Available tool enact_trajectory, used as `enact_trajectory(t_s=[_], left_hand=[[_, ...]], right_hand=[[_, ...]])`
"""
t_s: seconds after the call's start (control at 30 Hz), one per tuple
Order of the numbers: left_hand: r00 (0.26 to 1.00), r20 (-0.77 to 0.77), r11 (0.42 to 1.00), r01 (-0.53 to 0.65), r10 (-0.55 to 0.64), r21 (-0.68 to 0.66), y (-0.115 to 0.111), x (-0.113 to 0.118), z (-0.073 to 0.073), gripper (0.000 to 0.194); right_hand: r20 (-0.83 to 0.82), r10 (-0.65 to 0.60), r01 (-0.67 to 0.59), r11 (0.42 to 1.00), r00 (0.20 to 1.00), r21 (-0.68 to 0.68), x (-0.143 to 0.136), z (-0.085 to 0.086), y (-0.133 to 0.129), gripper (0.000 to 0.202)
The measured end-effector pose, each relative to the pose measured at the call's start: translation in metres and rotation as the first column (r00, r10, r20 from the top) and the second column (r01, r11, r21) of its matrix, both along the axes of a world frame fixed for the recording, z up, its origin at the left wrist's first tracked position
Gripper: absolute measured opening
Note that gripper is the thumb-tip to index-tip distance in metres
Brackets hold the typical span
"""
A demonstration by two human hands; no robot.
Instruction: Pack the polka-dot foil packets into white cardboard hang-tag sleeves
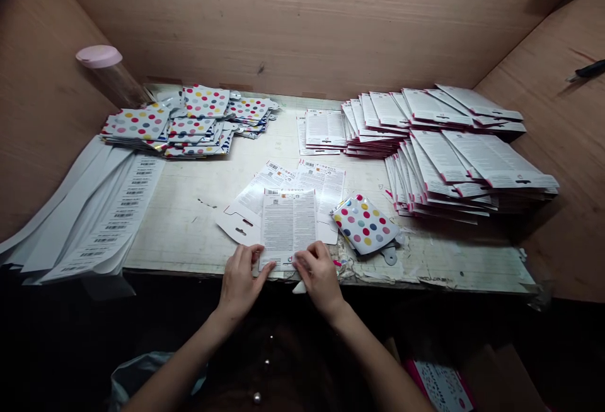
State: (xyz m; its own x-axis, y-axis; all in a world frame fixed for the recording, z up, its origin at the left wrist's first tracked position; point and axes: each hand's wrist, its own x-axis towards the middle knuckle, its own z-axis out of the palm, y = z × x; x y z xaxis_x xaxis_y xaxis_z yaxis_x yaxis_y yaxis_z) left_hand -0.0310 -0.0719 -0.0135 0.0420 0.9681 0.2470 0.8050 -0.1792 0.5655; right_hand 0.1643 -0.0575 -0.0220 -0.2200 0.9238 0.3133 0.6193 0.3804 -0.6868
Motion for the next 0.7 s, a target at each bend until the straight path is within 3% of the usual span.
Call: enact_trajectory(t_s=[0.13, 0.2, 0.27, 0.37, 0.43, 0.5, 0.53, 0.57, 0.63, 0.67, 0.7], left_hand=[[0.972, -0.174, 0.98, -0.176, 0.158, -0.093, 0.0, 0.006, 0.006, 0.032], [0.96, -0.223, 0.971, -0.199, 0.167, -0.129, 0.0, 0.006, 0.009, 0.028], [0.973, -0.18, 0.962, -0.181, 0.144, -0.205, 0.001, 0.004, 0.014, 0.027], [0.983, 0.168, 0.928, -0.004, 0.071, -0.372, 0.002, 0.0, 0.032, 0.031], [0.869, 0.494, 0.887, 0.206, 0.029, -0.414, 0.003, -0.004, 0.048, 0.032], [0.747, 0.664, 0.885, 0.301, 0.012, -0.355, 0.006, -0.01, 0.059, 0.036], [0.746, 0.666, 0.912, 0.265, 0.012, -0.313, 0.009, -0.014, 0.06, 0.038], [0.791, 0.611, 0.948, 0.173, 0.027, -0.267, 0.015, -0.018, 0.057, 0.04], [0.917, 0.38, 0.988, -0.076, 0.122, -0.133, 0.033, -0.027, 0.041, 0.048], [0.95, 0.239, 0.98, -0.19, 0.2, -0.063, 0.045, -0.03, 0.031, 0.059], [0.964, 0.139, 0.973, -0.229, 0.228, -0.009, 0.057, -0.032, 0.02, 0.069]], right_hand=[[0.203, -0.109, 0.055, 0.966, 0.973, 0.252, -0.001, -0.005, -0.012, 0.02], [0.294, -0.116, 0.028, 0.958, 0.949, 0.286, 0.001, -0.005, -0.017, 0.026], [0.328, -0.065, -0.024, 0.965, 0.942, 0.261, 0.002, -0.002, -0.022, 0.031], [0.331, 0.001, -0.094, 0.96, 0.943, 0.262, -0.001, 0.008, -0.025, 0.044], [0.348, 0.01, -0.137, 0.93, 0.938, 0.341, -0.003, 0.02, -0.018, 0.049], [0.352, -0.005, -0.167, 0.874, 0.936, 0.457, -0.001, 0.034, 0.005, 0.054], [0.344, -0.023, -0.165, 0.846, 0.939, 0.508, 0.002, 0.041, 0.024, 0.055], [0.331, -0.048, -0.145, 0.832, 0.942, 0.536, 0.006, 0.048, 0.048, 0.054], [0.325, -0.123, -0.056, 0.869, 0.938, 0.491, 0.014, 0.061, 0.108, 0.049], [0.346, -0.166, 0.016, 0.918, 0.923, 0.396, 0.018, 0.067, 0.141, 0.046], [0.377, -0.183, 0.078, 0.958, 0.908, 0.277, 0.021, 0.072, 0.173, 0.045]])
